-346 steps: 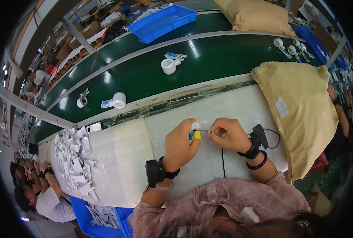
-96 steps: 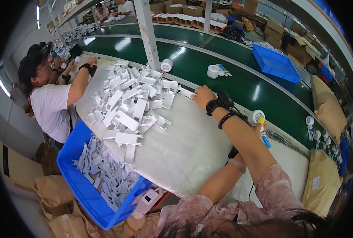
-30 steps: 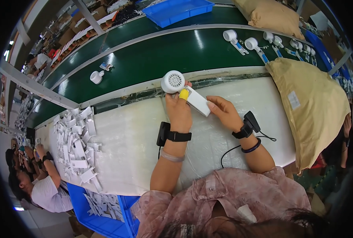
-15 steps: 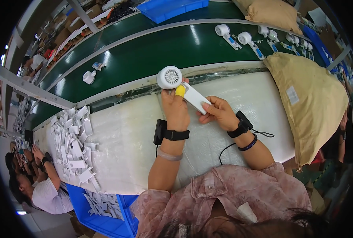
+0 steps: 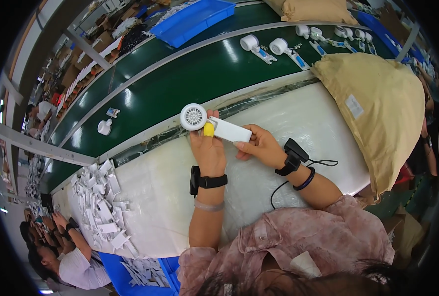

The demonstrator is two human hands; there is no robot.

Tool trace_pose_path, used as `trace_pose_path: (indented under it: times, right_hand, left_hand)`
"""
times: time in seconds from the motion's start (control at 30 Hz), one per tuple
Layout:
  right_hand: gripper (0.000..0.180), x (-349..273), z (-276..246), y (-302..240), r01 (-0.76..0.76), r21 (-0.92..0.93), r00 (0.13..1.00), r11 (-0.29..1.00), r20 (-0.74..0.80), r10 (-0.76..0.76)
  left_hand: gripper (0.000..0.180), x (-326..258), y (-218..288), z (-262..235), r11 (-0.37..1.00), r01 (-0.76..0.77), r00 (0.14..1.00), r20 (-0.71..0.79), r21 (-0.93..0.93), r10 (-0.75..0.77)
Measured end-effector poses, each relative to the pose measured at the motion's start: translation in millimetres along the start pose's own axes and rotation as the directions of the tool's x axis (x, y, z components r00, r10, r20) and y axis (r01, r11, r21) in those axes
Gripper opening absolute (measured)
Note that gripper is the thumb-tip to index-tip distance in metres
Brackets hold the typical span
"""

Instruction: Assembling small electronic components into plastic housings on a factory production line.

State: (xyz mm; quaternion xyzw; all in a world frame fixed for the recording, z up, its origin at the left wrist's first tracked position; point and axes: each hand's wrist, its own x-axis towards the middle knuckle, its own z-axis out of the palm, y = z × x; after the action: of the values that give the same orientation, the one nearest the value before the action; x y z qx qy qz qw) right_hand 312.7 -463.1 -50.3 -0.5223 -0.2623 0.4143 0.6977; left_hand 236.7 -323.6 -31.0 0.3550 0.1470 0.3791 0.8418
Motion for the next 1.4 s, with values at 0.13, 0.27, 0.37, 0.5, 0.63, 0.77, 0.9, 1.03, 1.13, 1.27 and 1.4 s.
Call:
trace_pose_path:
  times: [0.13,0.27,0.37,0.5,0.63,0.77,0.9,1.03,1.13,1.27,1.4]
  right_hand:
    - [0.041,0.2,2.0,-7.7,-0.086,0.040,0.996,0.996,0.031,0.085]
    - [0.043,0.3,1.1,-7.3,-0.152,0.147,0.988,0.977,0.027,0.149]
    - [0.042,0.3,-0.8,-4.6,-0.142,0.170,0.990,0.975,0.029,0.139]
    - [0.039,-1.0,-4.4,-5.7,-0.101,0.096,0.995,0.990,0.034,0.098]
    - [0.036,-2.2,-6.5,-8.3,-0.083,0.083,0.996,0.993,0.038,0.080]
    - [0.034,-1.9,-7.0,-7.1,-0.053,0.068,0.998,0.996,0.045,0.050]
    - [0.035,0.2,-6.7,-4.0,-0.042,0.069,0.997,0.997,0.065,0.038]
    - [0.037,1.0,-8.8,-0.4,-0.019,0.063,0.998,0.998,0.053,0.016]
    - [0.035,1.5,-5.0,1.3,0.018,0.098,0.999,0.995,0.026,-0.020]
    - [0.031,-2.7,-2.9,0.5,0.108,0.055,0.993,0.993,0.040,-0.111]
    - [0.029,-7.8,3.9,2.9,0.201,0.077,0.979,0.977,0.021,-0.203]
  left_hand:
    - [0.047,1.8,-0.4,-4.2,0.999,-0.021,1.000,0.020,0.039,0.021]
    - [0.050,-0.8,0.9,0.9,0.996,-0.042,0.999,0.036,0.077,0.039]
    - [0.051,-4.5,1.0,5.3,0.992,-0.072,0.996,0.068,0.102,0.066]
    - [0.053,-7.6,0.7,8.4,0.993,-0.059,0.997,0.047,0.107,0.054]
    - [0.054,-6.8,1.3,9.1,0.988,-0.075,0.994,0.092,0.137,0.063]
    - [0.054,-6.3,3.9,9.4,0.986,-0.096,0.987,0.141,0.137,0.076]
    - [0.054,-2.7,5.0,7.2,0.985,-0.082,0.989,0.133,0.155,0.061]
    - [0.058,-5.5,2.9,4.4,0.992,0.022,0.981,0.189,0.126,-0.046]
    - [0.061,-7.3,4.5,-0.1,0.986,0.094,0.969,0.214,0.141,-0.123]
    - [0.065,-10.5,19.0,2.6,0.974,0.103,0.955,0.252,0.201,-0.153]
    - [0.066,-11.4,27.0,7.0,0.969,0.060,0.947,0.295,0.241,-0.132]
